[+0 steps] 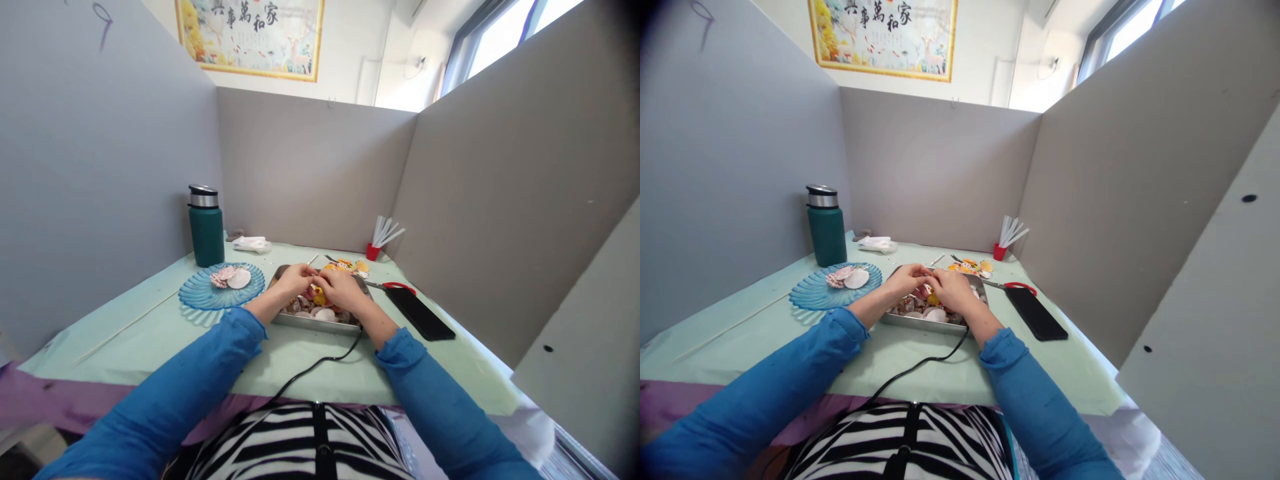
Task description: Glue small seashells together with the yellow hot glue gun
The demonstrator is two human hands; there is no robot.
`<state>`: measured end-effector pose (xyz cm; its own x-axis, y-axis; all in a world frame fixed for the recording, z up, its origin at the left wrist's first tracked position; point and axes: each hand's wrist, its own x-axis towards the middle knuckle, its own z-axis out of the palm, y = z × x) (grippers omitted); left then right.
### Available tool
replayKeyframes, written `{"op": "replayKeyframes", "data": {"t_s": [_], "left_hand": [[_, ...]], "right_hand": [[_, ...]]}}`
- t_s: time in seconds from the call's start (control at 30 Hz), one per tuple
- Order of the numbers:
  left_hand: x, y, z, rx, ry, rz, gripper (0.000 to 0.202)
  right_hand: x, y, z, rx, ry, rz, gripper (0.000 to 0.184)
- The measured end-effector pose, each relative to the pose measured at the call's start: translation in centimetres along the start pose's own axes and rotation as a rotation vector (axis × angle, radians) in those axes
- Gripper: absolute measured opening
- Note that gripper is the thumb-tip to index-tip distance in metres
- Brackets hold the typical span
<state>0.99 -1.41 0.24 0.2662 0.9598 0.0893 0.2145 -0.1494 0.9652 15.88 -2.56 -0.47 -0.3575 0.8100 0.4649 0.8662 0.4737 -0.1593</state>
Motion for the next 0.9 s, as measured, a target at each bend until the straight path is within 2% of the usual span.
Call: {"op": "replayKeyframes", "data": {"t_s": [0.33, 0.67, 0.9], "left_hand": [[0.54, -0.76, 0.08, 0.140, -0.005, 0.033, 0.016], [0.38, -0.70, 0.09, 0.065, -0.028, 0.034, 0.015], [0.44, -0.79, -0.02, -0.017, -0.026, 0.068, 0.013]], "right_hand": [[-0.08, -0.40, -0.25, -0.043, -0.041, 0.012, 0.036], [-0.09, -0.32, -0.17, -0.030, -0.012, 0.000, 0.034], [0.08, 0.01, 0.08, -0.006, 0.021, 0.052, 0.036]]}}
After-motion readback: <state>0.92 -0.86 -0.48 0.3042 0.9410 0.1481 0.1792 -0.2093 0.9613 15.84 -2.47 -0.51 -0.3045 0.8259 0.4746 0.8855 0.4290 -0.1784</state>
